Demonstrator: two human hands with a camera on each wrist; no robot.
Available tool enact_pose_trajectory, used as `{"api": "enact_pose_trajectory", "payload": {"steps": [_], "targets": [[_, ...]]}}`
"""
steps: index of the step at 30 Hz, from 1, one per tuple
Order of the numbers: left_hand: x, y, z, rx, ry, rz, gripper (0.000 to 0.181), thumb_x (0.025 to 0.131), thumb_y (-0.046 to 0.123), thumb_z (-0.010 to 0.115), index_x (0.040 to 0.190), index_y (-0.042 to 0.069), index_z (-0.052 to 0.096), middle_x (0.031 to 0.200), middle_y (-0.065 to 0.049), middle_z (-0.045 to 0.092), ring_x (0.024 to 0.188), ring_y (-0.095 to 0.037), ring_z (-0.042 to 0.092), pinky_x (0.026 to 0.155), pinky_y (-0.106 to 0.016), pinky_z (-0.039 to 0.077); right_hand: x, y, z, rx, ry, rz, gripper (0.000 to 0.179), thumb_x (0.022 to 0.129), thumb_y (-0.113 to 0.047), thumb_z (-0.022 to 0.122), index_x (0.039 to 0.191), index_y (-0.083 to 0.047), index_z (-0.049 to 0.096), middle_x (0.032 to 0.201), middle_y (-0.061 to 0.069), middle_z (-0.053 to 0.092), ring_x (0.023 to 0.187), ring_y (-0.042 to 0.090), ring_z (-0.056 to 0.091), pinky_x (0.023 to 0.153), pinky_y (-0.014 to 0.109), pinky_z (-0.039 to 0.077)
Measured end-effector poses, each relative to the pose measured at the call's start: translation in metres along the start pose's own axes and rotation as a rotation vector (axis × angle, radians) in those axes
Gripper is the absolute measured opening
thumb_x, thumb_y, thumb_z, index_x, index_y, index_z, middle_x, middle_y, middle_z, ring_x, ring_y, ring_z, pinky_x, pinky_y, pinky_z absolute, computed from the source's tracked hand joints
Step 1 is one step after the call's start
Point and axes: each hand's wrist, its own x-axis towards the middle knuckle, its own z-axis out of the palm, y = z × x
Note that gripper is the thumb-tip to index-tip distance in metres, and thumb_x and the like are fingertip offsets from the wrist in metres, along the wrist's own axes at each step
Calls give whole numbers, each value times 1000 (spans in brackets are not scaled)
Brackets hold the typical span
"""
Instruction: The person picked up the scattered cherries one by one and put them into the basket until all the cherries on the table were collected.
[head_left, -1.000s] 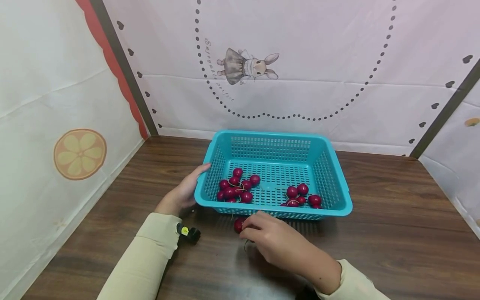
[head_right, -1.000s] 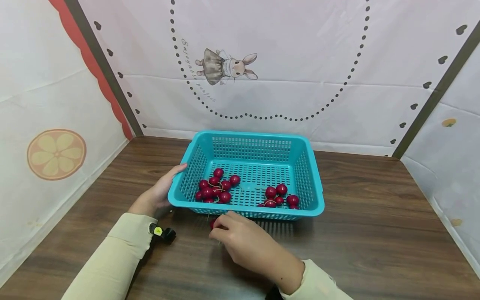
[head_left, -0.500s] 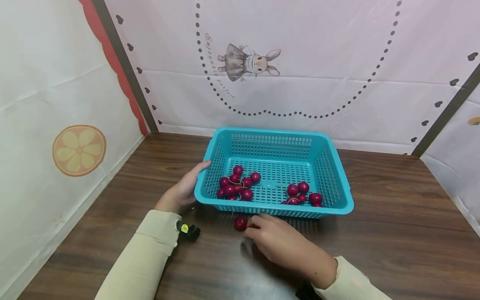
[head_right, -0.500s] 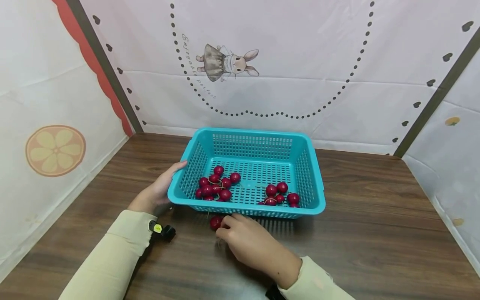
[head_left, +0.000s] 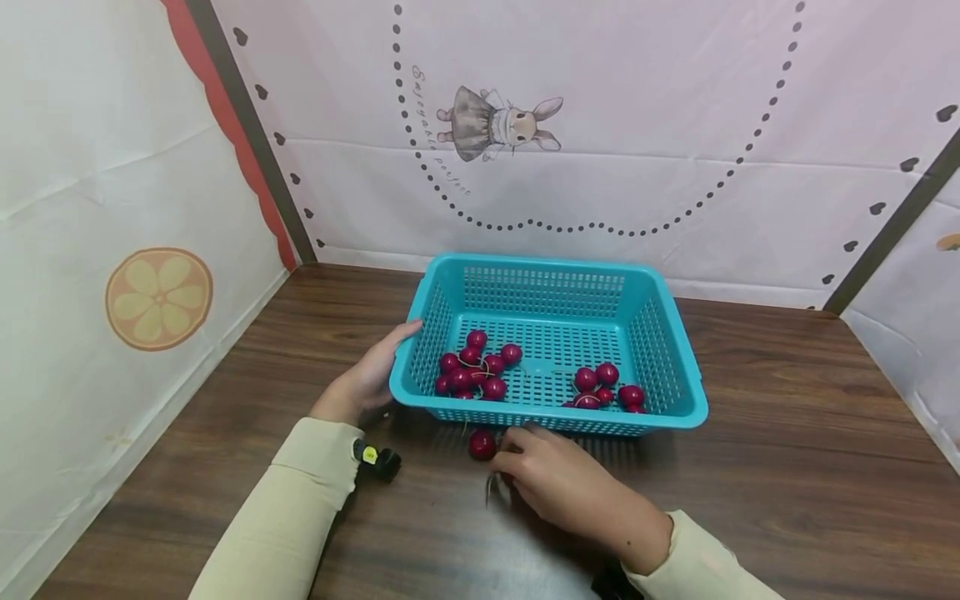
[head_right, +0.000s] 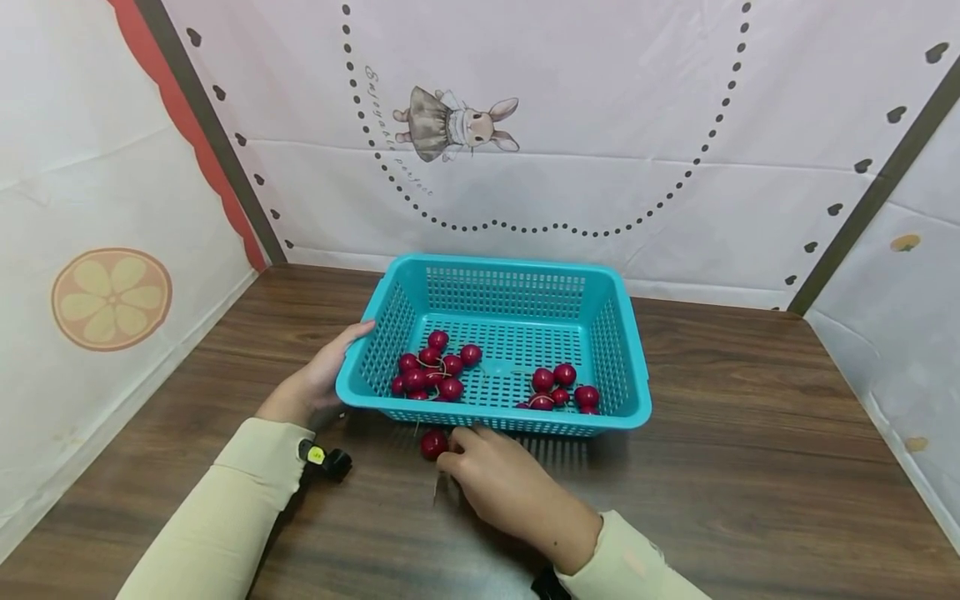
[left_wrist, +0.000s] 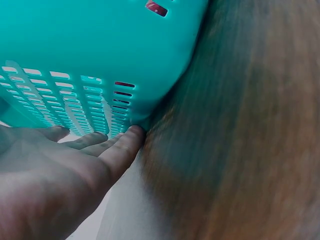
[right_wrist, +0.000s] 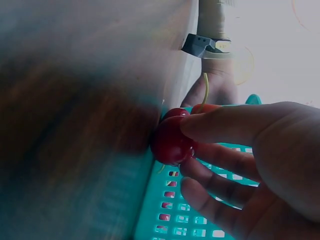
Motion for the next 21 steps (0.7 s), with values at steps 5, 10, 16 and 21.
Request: {"api": "enact_pose_trajectory", "payload": {"steps": [5,10,16,21], "targets": [[0,1,0,2,-1,-1,75,102,64,26,160,25,-2,162,-17,18,148,-44,26,114,-63,33,1,1,-1,33,-36,34,19,93,-14,69,111,-19,75,106,0,64,93,14,60,82,31,57],[0,1,0,10,1,0,75,102,64,26,160,25,-2,162,-17,18,148,-44,27,113,-63,34,1,1,-3,37,-62,51,20,92,-16,71,112,-19,74,107,1,64,92,13,60,82,31,58],[-1,1,0,11,-1,5,76,102,64,26,160,25,-2,162,-17,18,147,-45,28,113,-63,35,2,2,-4,16,-100,82,22,93,-19,71,115,-18,72,111,2,65,93,15,61,85,33,59],[0,0,0,8,0,-1,75,102,64,26,160,25,-2,162,-17,18,148,-45,27,113,-63,34,2,2,-4,6,-103,99,22,95,-20,69,117,-18,71,113,3,64,95,16,62,88,35,59]]}}
